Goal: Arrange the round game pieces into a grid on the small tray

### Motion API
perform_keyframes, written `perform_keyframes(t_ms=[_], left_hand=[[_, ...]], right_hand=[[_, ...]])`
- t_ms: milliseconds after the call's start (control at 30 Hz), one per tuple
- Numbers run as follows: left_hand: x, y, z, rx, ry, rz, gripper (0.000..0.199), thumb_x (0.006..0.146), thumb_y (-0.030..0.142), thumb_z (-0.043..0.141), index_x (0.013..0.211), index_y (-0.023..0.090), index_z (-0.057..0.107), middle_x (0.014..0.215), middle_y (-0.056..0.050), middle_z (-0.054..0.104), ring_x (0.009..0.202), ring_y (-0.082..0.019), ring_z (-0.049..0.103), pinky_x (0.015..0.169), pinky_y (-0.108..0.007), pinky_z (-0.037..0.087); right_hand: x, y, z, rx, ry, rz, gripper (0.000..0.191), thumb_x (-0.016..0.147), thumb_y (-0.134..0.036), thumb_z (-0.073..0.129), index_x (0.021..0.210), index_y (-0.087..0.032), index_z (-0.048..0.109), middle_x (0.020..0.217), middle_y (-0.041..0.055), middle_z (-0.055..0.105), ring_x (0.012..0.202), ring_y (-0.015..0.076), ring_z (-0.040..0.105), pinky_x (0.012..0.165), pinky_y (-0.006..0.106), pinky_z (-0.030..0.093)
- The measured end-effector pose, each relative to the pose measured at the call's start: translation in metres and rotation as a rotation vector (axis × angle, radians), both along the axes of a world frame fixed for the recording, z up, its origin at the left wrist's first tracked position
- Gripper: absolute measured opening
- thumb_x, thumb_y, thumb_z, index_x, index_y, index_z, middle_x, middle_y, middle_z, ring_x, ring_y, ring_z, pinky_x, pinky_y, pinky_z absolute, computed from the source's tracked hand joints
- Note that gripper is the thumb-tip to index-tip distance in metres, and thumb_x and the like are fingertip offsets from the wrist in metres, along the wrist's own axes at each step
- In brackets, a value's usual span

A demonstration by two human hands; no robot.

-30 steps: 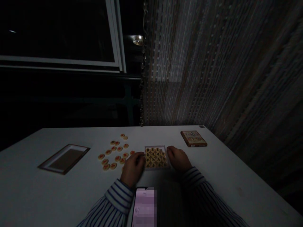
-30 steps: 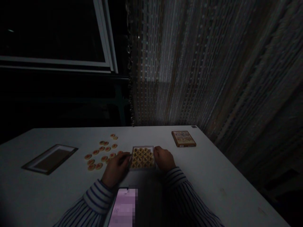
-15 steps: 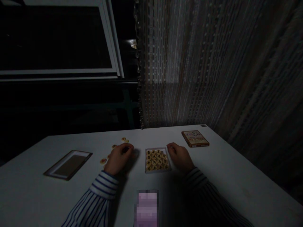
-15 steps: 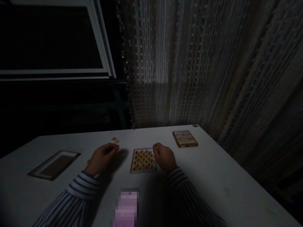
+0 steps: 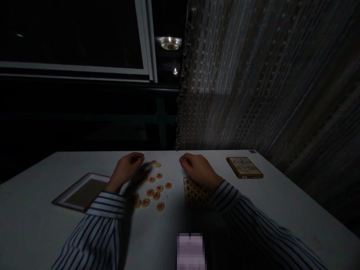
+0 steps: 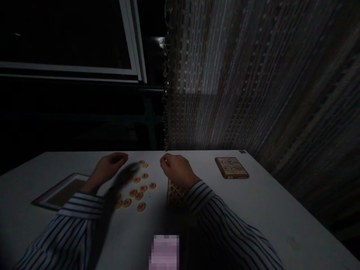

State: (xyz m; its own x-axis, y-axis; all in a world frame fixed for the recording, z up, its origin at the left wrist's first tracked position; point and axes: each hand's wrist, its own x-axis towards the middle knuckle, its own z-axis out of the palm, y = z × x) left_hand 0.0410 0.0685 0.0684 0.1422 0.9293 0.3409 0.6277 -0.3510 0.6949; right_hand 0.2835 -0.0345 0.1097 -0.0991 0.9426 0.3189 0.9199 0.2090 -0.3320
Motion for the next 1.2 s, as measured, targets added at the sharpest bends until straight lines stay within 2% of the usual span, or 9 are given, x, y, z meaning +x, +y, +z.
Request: perform_keyframes(t_ms=[267,467,800,1200], left_hand=[[-0.033,0.025,-0.020,-0.017,0.256,0.007,0.040,0.076,0.034,0.044,0.108,0.013,0.057,0.102,-0.011,0.064,0.088,-0.020,0.061,0.081,-0.031,0.046],[-0.036,0.025,-0.031,-0.068,0.348,-0.031,0.040,0.076,0.027,0.043,0.112,0.013,0.055,0.107,-0.011,0.063,0.094,-0.020,0.060,0.082,-0.029,0.045],[-0.022,0.021,-0.044,-0.093,0.343,-0.274,0.037,0.073,0.021,0.044,0.106,0.018,0.059,0.107,-0.007,0.064,0.097,-0.019,0.059,0.084,-0.026,0.043],[-0.021,0.024,-0.053,-0.096,0.419,-0.201,0.036,0.075,0.024,0.044,0.107,0.019,0.060,0.107,-0.007,0.064,0.098,-0.019,0.058,0.084,-0.026,0.042]], right_hand=[[-0.044,0.041,0.005,0.022,0.172,0.103,0.026,0.084,-0.028,0.040,0.091,-0.020,0.064,0.085,0.0028,0.067,0.076,0.0137,0.059,0.066,0.021,0.038],[-0.065,0.059,-0.003,0.032,0.279,0.141,0.025,0.084,-0.029,0.041,0.092,-0.021,0.063,0.085,0.0022,0.067,0.076,0.0139,0.059,0.066,0.022,0.039],[-0.070,0.060,-0.015,-0.008,0.240,0.133,0.025,0.083,-0.028,0.040,0.092,-0.021,0.063,0.090,0.0031,0.066,0.080,0.0144,0.058,0.069,0.023,0.037],[-0.069,0.055,-0.027,-0.039,0.117,0.148,0.027,0.083,-0.027,0.037,0.095,-0.023,0.061,0.094,0.0018,0.066,0.086,0.0160,0.059,0.070,0.024,0.036]])
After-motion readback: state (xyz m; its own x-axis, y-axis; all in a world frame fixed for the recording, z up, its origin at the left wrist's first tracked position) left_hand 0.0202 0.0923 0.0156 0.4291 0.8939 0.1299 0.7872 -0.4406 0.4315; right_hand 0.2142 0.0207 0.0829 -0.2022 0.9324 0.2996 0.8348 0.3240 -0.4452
